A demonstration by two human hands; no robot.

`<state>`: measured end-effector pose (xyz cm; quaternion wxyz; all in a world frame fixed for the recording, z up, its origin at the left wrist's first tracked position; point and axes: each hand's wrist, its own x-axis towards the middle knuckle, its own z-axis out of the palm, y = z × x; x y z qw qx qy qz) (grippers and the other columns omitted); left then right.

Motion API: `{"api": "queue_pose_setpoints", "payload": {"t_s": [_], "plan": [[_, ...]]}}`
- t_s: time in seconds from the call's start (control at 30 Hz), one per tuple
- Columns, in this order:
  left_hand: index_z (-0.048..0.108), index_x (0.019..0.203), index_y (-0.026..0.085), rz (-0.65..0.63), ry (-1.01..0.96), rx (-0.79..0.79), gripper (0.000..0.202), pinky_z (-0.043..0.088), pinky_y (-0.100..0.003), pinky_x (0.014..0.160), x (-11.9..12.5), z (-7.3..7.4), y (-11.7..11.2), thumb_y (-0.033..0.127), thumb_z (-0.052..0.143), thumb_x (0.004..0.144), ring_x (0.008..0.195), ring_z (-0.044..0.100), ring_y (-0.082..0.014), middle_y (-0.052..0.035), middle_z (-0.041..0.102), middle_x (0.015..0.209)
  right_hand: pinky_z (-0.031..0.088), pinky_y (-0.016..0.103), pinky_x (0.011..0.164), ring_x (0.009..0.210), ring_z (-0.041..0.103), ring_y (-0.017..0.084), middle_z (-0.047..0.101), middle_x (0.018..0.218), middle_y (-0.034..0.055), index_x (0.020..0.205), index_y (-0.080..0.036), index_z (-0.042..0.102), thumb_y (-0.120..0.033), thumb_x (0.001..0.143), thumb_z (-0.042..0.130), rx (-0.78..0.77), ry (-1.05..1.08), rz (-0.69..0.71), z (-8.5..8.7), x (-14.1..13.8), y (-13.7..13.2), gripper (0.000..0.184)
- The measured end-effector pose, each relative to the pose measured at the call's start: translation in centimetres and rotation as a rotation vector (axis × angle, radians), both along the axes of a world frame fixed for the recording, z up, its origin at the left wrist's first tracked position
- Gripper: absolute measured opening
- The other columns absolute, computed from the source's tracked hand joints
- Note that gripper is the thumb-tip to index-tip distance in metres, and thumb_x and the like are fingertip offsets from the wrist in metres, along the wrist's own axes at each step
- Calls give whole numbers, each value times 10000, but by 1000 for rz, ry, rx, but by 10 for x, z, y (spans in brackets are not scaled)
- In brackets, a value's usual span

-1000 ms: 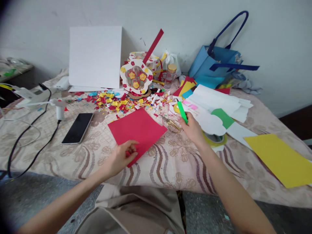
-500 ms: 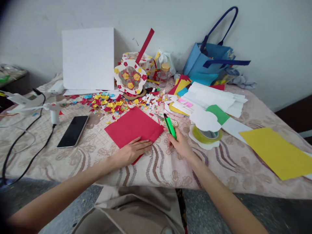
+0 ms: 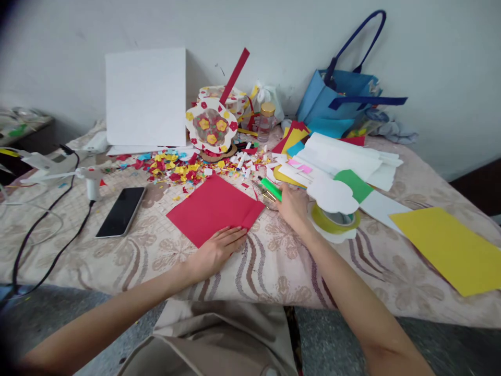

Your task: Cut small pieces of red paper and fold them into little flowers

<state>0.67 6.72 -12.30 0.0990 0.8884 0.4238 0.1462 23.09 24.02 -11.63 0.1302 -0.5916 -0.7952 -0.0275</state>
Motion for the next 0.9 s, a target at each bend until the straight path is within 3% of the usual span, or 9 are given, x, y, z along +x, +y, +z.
{"api": "queue_pose_setpoints", "payload": {"t_s": [0.1, 0.2, 0.27, 0.33, 0.4, 0.47, 0.57, 0.73, 0.9], "plan": [[395, 1342, 151, 52, -6, 9, 436, 316, -389, 1073, 9, -1, 3, 146, 348, 909, 1321, 355, -202, -113, 406, 1422, 433, 369, 683, 806, 617, 302, 670, 869, 138, 975, -158, 516, -241, 765, 574, -13, 100, -62, 0, 5, 5, 233], [432, 1320, 118, 65, 13, -4, 422, 354, -384, 1036, 15, 4, 11, 166, 351, 909, 1281, 399, -234, -127, 434, 1399, 442, 369, 711, 845, 618, 295, 671, 909, 128, 939, -177, 510, -288, 784, 569, -41, 299, -17, 6, 7, -6, 199], [459, 1304, 126, 32, 6, -31, 411, 367, -382, 1022, 13, 10, 18, 187, 351, 912, 1247, 431, -232, -119, 474, 1368, 452, 369, 728, 828, 628, 269, 676, 913, 101, 929, -199, 501, -331, 808, 554, -101, 455, 67, 13, 3, -22, 187], [457, 1312, 159, -22, -20, -69, 417, 344, -382, 1043, 7, 16, 23, 219, 385, 905, 1262, 417, -219, -98, 479, 1368, 469, 352, 734, 823, 643, 233, 687, 927, 70, 951, -217, 486, -352, 844, 515, -256, 637, 223, 18, -4, -40, 175], [415, 1347, 180, -86, -26, -110, 461, 272, -400, 1093, -2, 21, 26, 254, 428, 892, 1319, 348, -216, -90, 436, 1404, 470, 352, 798, 932, 635, 217, 683, 1008, 68, 1001, -218, 484, -341, 863, 498, -401, 750, 388, 20, -12, -55, 185], [336, 1395, 189, -134, -23, -149, 537, 181, -432, 1129, -11, 23, 26, 297, 457, 883, 1368, 263, -221, -89, 364, 1452, 480, 351, 799, 1006, 615, 212, 663, 1087, 82, 1055, -212, 479, -330, 872, 492, -492, 816, 447, 17, -19, -60, 218], [246, 1432, 201, -166, -26, -198, 646, 96, -475, 1136, -23, 24, 22, 371, 499, 862, 1400, 167, -233, -93, 291, 1485, 509, 326, 712, 979, 625, 209, 640, 1136, 100, 1081, -202, 475, -323, 863, 509, -546, 888, 397, 8, -23, -54, 252], [161, 1452, 240, -166, -11, -244, 691, 19, -507, 1127, -40, 24, 11, 395, 491, 865, 1406, 134, -235, -90, 255, 1497, 516, 252, 554, 920, 656, 209, 625, 1114, 110, 1015, -197, 467, -337, 827, 564, -619, 1125, 271, -3, -25, -34, 254], [192, 1447, 234, -170, 18, -266, 668, 24, -508, 1130, -44, 31, 9, 433, 469, 872, 1404, 149, -239, -81, 262, 1497, 558, 280, 615, 931, 664, 216, 624, 1088, 91, 1009, -203, 486, -333, 781, 622, -655, 1252, 234, -5, -27, -32, 296]]}}
